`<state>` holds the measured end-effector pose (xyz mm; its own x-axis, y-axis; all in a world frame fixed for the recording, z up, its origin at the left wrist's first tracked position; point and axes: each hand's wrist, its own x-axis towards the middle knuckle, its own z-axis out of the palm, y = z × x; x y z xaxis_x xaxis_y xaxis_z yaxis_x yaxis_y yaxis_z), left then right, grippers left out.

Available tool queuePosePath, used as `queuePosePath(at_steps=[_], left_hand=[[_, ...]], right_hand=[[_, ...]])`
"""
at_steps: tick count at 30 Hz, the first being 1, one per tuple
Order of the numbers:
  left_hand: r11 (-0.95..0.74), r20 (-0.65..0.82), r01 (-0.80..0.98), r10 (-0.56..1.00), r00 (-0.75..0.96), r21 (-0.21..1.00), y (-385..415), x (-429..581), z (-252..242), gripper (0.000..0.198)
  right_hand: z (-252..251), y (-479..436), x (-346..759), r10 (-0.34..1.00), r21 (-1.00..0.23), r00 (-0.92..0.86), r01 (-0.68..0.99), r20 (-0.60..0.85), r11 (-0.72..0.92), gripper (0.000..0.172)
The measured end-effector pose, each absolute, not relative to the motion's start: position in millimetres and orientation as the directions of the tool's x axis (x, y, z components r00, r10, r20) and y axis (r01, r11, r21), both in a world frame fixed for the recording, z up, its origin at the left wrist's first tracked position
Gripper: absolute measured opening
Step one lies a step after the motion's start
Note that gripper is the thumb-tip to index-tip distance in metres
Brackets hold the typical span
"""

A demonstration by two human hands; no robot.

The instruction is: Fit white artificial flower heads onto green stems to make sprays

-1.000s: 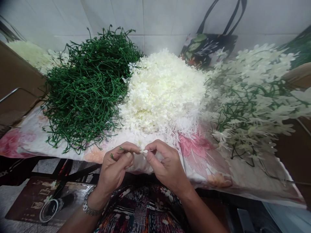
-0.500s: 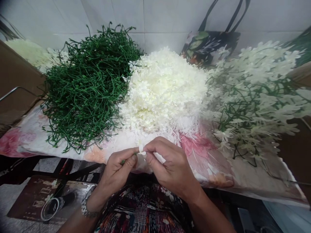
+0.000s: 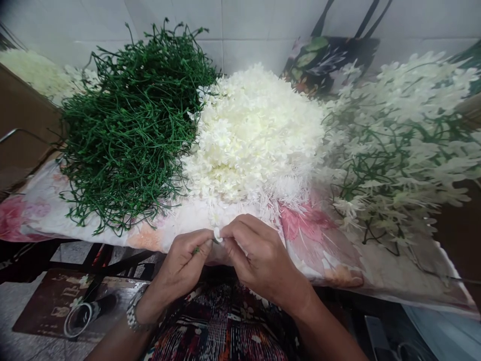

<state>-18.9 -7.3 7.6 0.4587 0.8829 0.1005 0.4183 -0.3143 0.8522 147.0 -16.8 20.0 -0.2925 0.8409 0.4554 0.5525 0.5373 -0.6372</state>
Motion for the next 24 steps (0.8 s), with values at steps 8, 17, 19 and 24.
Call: queuePosePath(at_steps=[8, 17, 19, 24], left_hand=[[-0.278, 0.119, 0.4, 0.918, 0.379, 0.873, -6.4, -14.0, 3.6, 0.028], [-0.345, 0.188, 0.469, 0.918, 0.349, 0.813, -7.4, -10.3, -1.7, 0.019], [-0.37, 0.214, 0.48, 0.912, 0.349, 0.796, -7.9, -9.2, -1.4, 0.02], [-0.381, 0.231, 0.518, 0.915, 0.331, 0.766, -8.8, -6.6, -0.5, 0.021]], right_hand=[[9.7, -16.3, 138.7, 0.866, -0.689, -0.197, 0.536, 0.46, 0.488, 0.01], [7.0, -16.0, 134.9, 0.874, -0.673, -0.19, 0.572, 0.448, 0.47, 0.012], [6.9, -16.1, 134.8, 0.875, -0.666, -0.192, 0.582, 0.445, 0.467, 0.013], [6.5, -17.6, 132.8, 0.871, -0.643, -0.181, 0.609, 0.458, 0.465, 0.014]])
